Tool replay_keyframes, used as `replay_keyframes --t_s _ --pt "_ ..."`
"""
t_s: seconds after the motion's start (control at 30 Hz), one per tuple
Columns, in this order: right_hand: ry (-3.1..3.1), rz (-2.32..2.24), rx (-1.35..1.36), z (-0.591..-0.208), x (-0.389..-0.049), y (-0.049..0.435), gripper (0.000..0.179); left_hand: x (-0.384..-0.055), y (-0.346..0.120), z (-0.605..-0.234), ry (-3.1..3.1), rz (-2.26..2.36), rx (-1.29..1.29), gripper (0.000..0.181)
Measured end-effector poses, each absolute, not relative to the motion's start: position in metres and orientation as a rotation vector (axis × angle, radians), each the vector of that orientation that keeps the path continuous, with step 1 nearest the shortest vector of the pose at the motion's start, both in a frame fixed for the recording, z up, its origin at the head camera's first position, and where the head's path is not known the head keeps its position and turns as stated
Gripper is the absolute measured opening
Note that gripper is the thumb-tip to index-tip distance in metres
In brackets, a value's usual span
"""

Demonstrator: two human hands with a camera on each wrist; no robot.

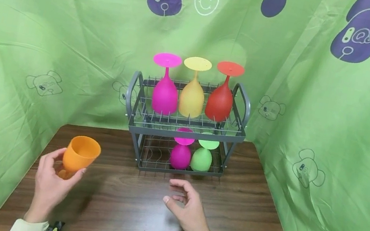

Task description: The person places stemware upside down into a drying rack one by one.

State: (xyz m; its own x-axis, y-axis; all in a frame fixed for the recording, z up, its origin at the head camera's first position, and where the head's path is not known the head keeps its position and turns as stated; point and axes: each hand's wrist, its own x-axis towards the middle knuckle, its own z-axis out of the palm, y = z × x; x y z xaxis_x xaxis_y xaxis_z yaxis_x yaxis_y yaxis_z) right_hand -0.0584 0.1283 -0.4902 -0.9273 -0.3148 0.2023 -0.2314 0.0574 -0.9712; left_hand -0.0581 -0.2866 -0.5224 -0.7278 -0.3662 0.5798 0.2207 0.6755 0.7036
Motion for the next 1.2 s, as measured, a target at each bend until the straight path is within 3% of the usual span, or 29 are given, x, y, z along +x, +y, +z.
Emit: replay_keyframes --t_s 0.27,0.67,1.2 --pt "2.234 -2.025 -0.681 -0.489 -0.058 0.121 0.042 -0.047 -0.250 -0.499 -2.203 -1.049 -0.189 0.091" --pt "2.221 -2.035 -0.759 -0.478 -0.059 0.104 0.048 -0.045 -0.212 -0.480 -2.321 -1.029 -0.421 0.090" --pt "2.234 -1.978 -0.814 -0.468 -0.063 0.094 0.073 -0.033 -0.181 -0.474 -2.408 -0.828 -0.687 0.089"
